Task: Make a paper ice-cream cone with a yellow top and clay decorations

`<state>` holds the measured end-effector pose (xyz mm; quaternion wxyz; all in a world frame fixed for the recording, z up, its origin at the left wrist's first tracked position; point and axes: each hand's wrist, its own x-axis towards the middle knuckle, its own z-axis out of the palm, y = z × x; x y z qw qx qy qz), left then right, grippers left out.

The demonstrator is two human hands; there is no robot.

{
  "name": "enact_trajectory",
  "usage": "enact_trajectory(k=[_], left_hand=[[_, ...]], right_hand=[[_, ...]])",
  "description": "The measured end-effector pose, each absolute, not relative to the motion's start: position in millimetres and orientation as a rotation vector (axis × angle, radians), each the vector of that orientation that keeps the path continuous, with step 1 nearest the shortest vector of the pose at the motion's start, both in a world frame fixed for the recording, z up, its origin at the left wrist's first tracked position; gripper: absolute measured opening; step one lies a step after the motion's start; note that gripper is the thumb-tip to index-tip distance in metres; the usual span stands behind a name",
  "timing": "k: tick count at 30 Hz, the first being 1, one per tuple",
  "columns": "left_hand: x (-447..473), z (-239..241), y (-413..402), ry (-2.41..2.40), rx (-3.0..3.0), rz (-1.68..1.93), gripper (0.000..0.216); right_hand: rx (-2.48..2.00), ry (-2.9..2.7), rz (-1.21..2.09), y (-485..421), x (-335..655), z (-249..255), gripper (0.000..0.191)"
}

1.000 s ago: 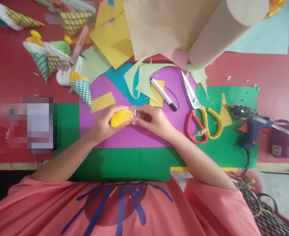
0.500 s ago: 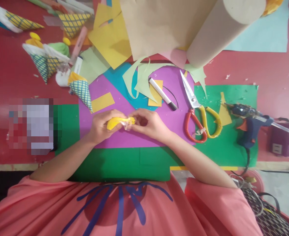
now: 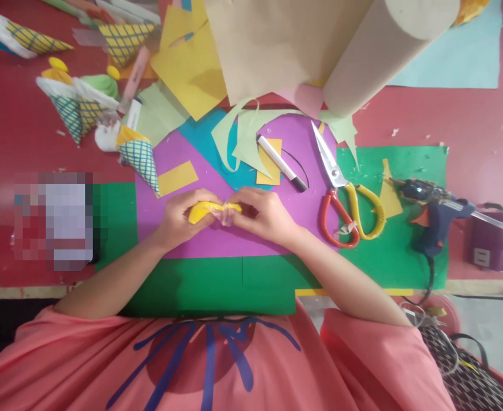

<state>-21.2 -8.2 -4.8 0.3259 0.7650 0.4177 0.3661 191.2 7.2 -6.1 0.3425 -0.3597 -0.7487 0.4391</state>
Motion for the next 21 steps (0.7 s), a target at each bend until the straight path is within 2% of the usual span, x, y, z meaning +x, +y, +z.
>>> enact_trajectory(k=[11,21], left_hand=[[-26.7,-8.1,-8.2,1.301,1.958,1.052,0.021],[-23.8,-13.8,-9.6,1.128,2.255,1.015,0.017]], right_hand=[[-1.037,-1.386,1.554,16.0,194.3,-2.5,0.028],[-1.023,-1.839,1.312,9.5,189.8,-8.9,0.021]])
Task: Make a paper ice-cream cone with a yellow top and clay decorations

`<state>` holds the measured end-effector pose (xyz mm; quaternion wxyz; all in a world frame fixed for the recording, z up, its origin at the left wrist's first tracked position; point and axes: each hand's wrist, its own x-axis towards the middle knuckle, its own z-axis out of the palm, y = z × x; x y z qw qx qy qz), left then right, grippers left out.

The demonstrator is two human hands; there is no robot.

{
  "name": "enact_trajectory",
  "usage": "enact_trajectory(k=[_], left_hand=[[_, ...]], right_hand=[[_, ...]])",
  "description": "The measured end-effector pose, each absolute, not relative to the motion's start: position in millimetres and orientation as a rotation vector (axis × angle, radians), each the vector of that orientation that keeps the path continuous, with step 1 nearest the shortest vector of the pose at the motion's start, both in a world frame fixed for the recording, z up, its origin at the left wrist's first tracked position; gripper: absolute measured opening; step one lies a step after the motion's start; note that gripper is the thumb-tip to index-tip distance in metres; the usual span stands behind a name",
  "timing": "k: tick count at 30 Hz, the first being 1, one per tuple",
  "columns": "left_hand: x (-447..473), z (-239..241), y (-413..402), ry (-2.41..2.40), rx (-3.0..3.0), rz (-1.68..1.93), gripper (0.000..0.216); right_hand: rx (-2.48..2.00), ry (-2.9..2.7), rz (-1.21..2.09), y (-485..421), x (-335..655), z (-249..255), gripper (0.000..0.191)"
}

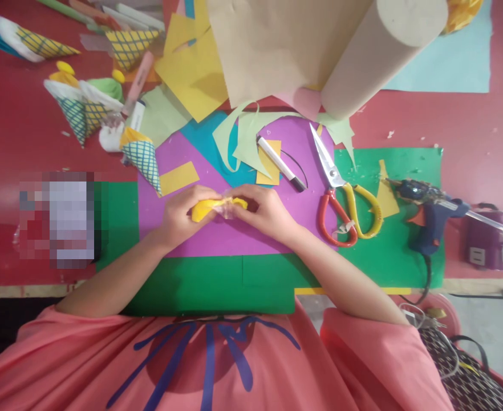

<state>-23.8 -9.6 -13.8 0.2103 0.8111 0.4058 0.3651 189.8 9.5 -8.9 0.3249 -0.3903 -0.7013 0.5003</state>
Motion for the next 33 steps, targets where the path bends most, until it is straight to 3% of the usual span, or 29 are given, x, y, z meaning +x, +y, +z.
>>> enact_trajectory(k=[5,9,14,17,22,27,30,33], left_hand=[[-27.1,-9.3,-7.3,1.125,2.315,1.098,0.02],[-39.4,-10.8,2.2,1.501,2.217,1.174,0.02],[-44.9,-22.0,11.0,1.657,2.208,1.052,0.073],[-43.2,-25.3,11.3,1.674,2.215,1.082,0.087],[-37.8,-16.2,6.1,1.583,2.249,1.208,0.076],[-13.5,-4.0,-12.3,1.262,2.241,1.081,0.06],[4.7,-4.8,-20.1,1.116,1.838,0.987,0.058],[16.6,-9.8,-18.6,0.979,1.334,0.853,0.054]], right_hand=[[-1.024,-1.576,1.442,18.9,195.9,-10.3,0.021],[-1.161,-1.094,1.359,33.5,206.8,-7.2,0.027],[-1.102,-1.067,1.583,33.1,201.2,-6.4,0.025],[-1.034,-1.023,1.705,26.6,193.7,-6.8,0.021],[-0.903,-1.002,1.853,15.4,187.2,-3.8,0.037],[-0.943,-0.93,1.922,6.8,180.4,0.2,0.059],[-1.053,-1.017,1.757,4.9,178.4,0.8,0.057],[-1.083,-1.304,1.379,2.5,179.1,0.5,0.044]])
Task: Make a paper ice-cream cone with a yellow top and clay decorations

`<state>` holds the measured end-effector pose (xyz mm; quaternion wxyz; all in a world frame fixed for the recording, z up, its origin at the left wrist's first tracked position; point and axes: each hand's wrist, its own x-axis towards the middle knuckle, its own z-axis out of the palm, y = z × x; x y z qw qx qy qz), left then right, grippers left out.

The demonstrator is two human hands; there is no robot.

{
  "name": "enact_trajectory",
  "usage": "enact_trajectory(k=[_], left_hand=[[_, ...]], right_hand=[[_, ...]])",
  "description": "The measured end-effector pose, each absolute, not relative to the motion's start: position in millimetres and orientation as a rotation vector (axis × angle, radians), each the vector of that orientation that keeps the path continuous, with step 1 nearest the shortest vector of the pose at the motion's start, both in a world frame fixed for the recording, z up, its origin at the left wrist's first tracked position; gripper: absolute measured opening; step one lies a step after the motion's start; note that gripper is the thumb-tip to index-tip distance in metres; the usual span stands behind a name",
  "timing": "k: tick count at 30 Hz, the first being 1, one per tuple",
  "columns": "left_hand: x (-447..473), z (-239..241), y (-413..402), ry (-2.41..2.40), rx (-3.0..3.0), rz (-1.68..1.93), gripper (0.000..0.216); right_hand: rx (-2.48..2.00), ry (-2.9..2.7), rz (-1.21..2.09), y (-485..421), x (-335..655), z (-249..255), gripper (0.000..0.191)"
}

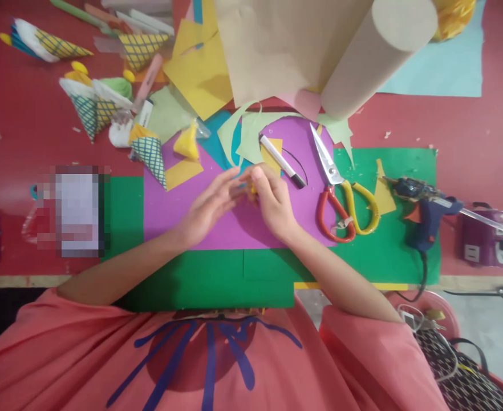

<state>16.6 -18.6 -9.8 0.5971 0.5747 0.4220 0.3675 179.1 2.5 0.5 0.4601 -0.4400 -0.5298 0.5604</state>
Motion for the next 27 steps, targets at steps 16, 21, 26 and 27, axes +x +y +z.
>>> enact_trajectory(k=[16,21,26,27], left_hand=[[2.9,-13.0,-0.4,1.02,0.923,1.016,0.033],[0.8,-10.6,-0.6,1.05,1.116,1.065,0.027],[3.4,-9.0,-4.1,0.964,1.168,1.012,0.037],[4.1,-9.1,-4.6,0.941,1.152,1.006,0.036]], right_hand=[[-0.852,-2.013,0.593,1.0,187.9,-12.1,0.048],[-0.849,-1.927,0.514,-0.2,186.9,-11.8,0.023],[-0.853,-1.852,0.584,1.1,185.5,-12.1,0.018],[-0.839,-1.841,0.595,1.1,185.5,-12.2,0.018]])
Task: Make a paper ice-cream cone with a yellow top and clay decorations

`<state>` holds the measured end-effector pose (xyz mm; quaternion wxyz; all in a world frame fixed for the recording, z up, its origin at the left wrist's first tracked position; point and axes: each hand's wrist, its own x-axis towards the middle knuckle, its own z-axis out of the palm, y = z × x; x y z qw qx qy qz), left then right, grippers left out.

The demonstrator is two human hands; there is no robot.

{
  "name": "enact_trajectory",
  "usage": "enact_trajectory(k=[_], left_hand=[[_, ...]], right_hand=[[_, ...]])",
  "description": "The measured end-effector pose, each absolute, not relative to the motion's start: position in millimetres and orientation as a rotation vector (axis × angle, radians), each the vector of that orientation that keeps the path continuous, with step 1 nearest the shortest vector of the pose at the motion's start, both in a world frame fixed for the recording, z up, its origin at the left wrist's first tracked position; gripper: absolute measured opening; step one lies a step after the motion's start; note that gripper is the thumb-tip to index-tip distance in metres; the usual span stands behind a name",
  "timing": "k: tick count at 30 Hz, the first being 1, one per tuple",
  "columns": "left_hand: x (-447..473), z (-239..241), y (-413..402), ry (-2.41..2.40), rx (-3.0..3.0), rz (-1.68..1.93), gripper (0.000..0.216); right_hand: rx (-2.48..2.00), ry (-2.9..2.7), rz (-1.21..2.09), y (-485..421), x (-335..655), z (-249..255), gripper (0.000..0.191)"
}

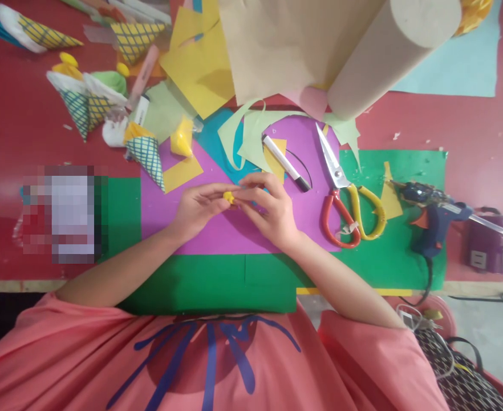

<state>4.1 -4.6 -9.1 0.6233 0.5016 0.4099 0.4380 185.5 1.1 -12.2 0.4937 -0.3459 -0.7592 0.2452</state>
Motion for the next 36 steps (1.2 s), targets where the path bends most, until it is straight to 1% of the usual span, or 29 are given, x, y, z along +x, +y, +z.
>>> enact_trajectory(k=[2,4,6,9,11,13,17,21,26,30,36], left_hand=[[5.4,-9.3,-5.3,0.925,1.123,1.006,0.034],[6.1,-9.6,-5.8,0.937,1.099,1.042,0.029],[6.1,-10.2,-5.6,0.95,1.078,1.084,0.027],[5.8,-12.5,-4.1,0.953,1.103,1.162,0.025],[5.6,-14.2,-2.9,0.952,1.152,1.206,0.022],[5.6,-15.3,-2.3,0.963,1.168,1.214,0.023],[5.7,-14.0,-3.0,1.001,1.115,1.184,0.027],[5.8,-11.4,-4.0,1.005,1.086,1.178,0.029],[6.1,-10.2,-5.1,1.004,1.071,1.152,0.03],[6.8,-9.2,-6.2,1.022,1.068,1.133,0.033],[7.5,-7.5,-6.3,1.009,1.083,1.14,0.032]], right_hand=[[-0.824,-1.827,0.643,0.8,186.0,-12.2,0.019],[-0.86,-1.756,0.779,0.9,186.6,-11.8,0.022],[-0.923,-1.551,1.01,2.9,187.3,-11.1,0.021],[-0.899,-1.153,1.469,9.3,187.8,-8.1,0.009],[-0.807,-0.947,1.745,13.7,187.7,-3.8,0.013],[-0.733,-0.819,1.906,16.1,187.6,1.7,0.017],[-0.675,-0.739,1.964,15.2,188.7,8.8,0.019],[-0.645,-0.736,1.981,14.9,191.5,4.6,0.02],[-0.61,-0.911,1.958,19.4,193.6,-2.4,0.023],[-0.694,-1.009,1.934,20.9,192.8,-0.8,0.024],[-0.72,-0.949,1.968,20.0,189.6,1.5,0.025]])
